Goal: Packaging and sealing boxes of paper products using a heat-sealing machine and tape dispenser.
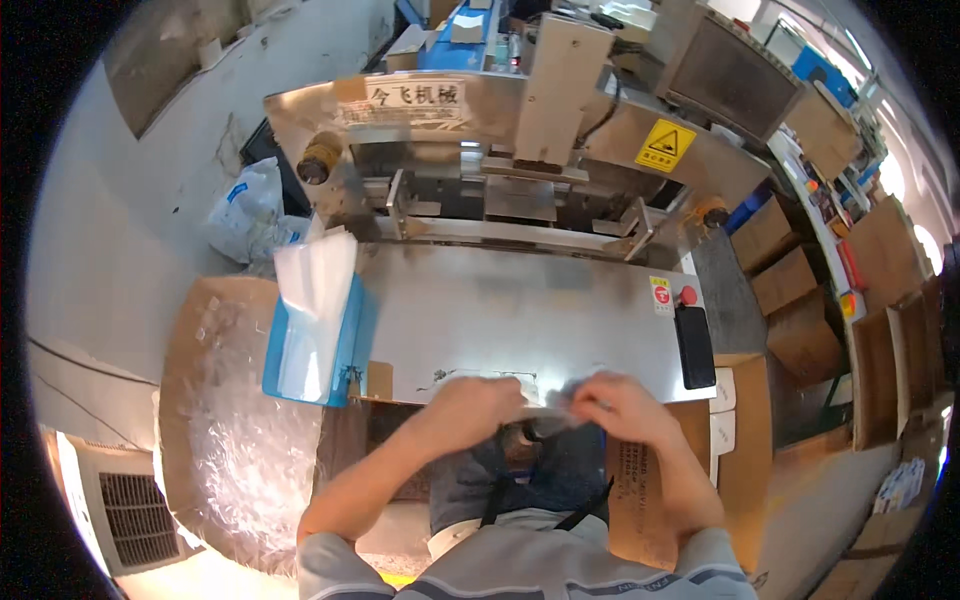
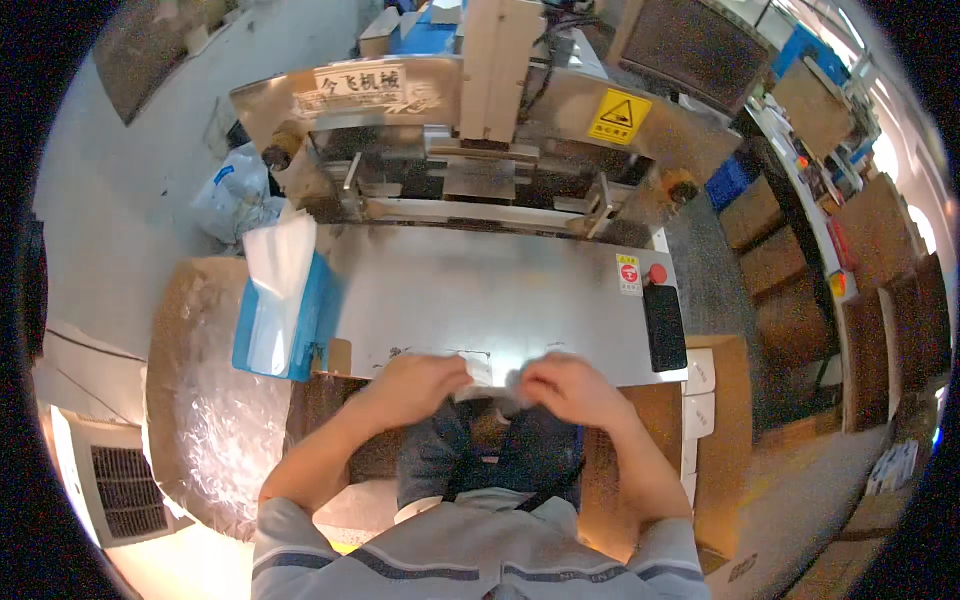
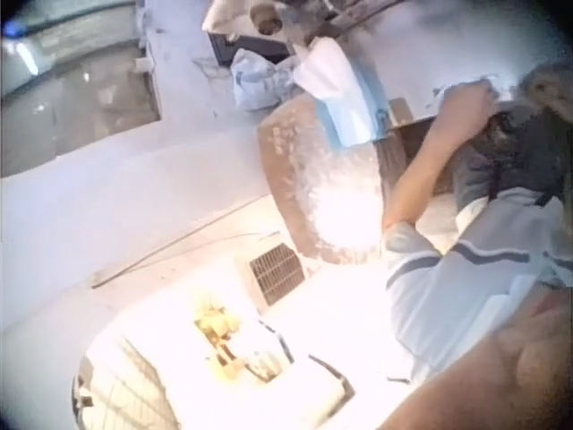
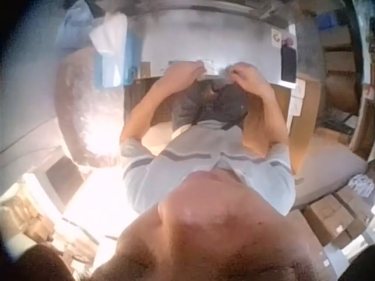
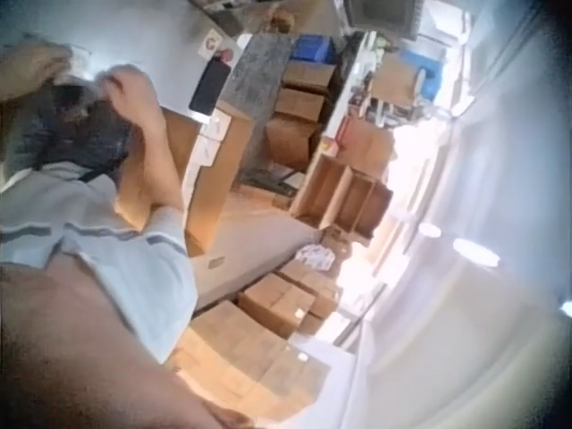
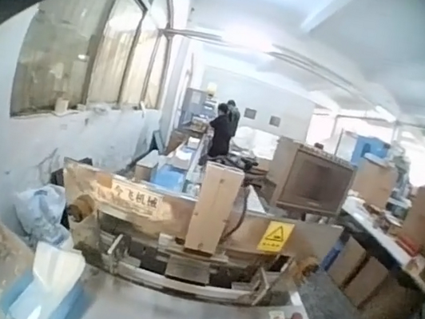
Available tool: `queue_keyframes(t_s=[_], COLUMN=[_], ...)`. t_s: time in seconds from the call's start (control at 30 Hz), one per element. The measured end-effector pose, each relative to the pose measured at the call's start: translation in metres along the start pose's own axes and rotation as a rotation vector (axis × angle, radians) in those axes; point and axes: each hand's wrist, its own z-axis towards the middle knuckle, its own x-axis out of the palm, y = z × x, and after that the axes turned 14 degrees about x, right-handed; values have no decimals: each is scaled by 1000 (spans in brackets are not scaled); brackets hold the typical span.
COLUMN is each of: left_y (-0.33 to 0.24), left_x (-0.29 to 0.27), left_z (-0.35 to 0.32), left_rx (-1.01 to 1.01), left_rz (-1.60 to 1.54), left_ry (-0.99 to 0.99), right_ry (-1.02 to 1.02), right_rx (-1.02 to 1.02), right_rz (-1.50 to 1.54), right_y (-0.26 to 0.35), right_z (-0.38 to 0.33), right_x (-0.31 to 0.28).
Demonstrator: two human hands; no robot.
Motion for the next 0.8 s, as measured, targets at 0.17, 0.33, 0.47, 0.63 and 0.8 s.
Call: queue_keyframes(t_s=[0.17, 0.33, 0.47, 0.63, 0.8], left_y=[39, 93, 90, 95, 161], left_x=[-34, -67, -91, -112, -107], left_z=[32, 75, 99, 108, 121], left_rx=[-33, -207, -69, -290, -162], left_rz=[-96, -173, -281, -636, -18], left_ry=[-21, 53, -163, 120, 165], right_ry=[-66, -73, -162, -125, -58], right_rx=[-164, -45, -103, -109, -78], right_rz=[24, 80, 89, 156, 10], right_y=[-23, -49, -57, -59, -54], right_z=[61, 131, 159, 167, 189], right_x=[-23, -32, -48, -63, -61])
